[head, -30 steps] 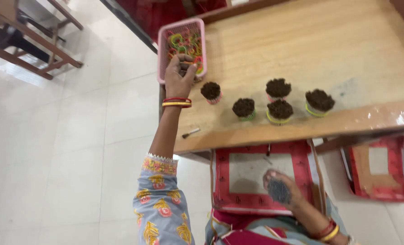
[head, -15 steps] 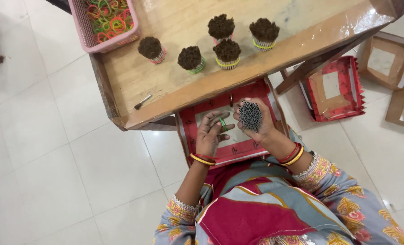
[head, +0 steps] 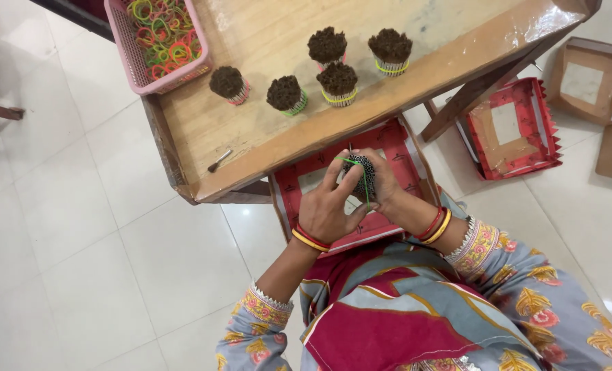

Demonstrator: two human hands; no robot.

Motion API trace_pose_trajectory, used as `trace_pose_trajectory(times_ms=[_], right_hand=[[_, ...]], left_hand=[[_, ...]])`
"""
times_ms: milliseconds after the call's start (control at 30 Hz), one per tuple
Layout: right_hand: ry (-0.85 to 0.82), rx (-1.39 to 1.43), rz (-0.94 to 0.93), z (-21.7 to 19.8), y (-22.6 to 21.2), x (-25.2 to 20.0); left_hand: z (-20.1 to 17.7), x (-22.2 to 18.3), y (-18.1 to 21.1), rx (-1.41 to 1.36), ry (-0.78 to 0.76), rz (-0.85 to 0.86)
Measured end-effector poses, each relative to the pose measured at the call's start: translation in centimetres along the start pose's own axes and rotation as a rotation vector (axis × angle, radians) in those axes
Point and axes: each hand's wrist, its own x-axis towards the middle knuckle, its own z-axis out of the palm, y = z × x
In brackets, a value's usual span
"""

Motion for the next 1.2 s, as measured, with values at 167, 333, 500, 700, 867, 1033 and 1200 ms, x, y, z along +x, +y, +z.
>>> trace_pose_trajectory(times_ms=[167, 333, 500, 700, 867, 1033, 1200], right_hand=[[-0.155, 0.073, 0.0, -2.0, 1.2, 1.4], [-0.17, 0.121, -0.008, -1.8, 1.2, 1.1], [-0.148, 0.115, 0.083, -4.8, 2.1, 3.1], [-0.143, 0.07, 0.024, 2.0, 0.1, -0.9], [-0.401, -0.39, -0.449, 3.0, -0.8, -2.0], [-0.256, -0.124, -0.192, 6.0, -4.7, 0.8], [-0.217, -0.916, -0.701, 11.0, -7.5, 2.7]], left_hand=[[-0.7, 1.4, 0.4, 0.052, -0.078, 0.036], [-0.7, 1.9, 0.4, 0.028, -0.094, 0.039], [0.7, 2.0, -0.3, -0.061, -0.036, 0.008], [2.0, 2.0, 0.6, -0.263, 0.127, -0.037], [-0.3, 3.7, 1.6, -0.226, 0.282, 0.09], [-3.7, 9.0, -5.7, -0.095, 0.444, -0.056], [-4.8, 10.7, -13.1, 0.404, 0.204, -0.135]])
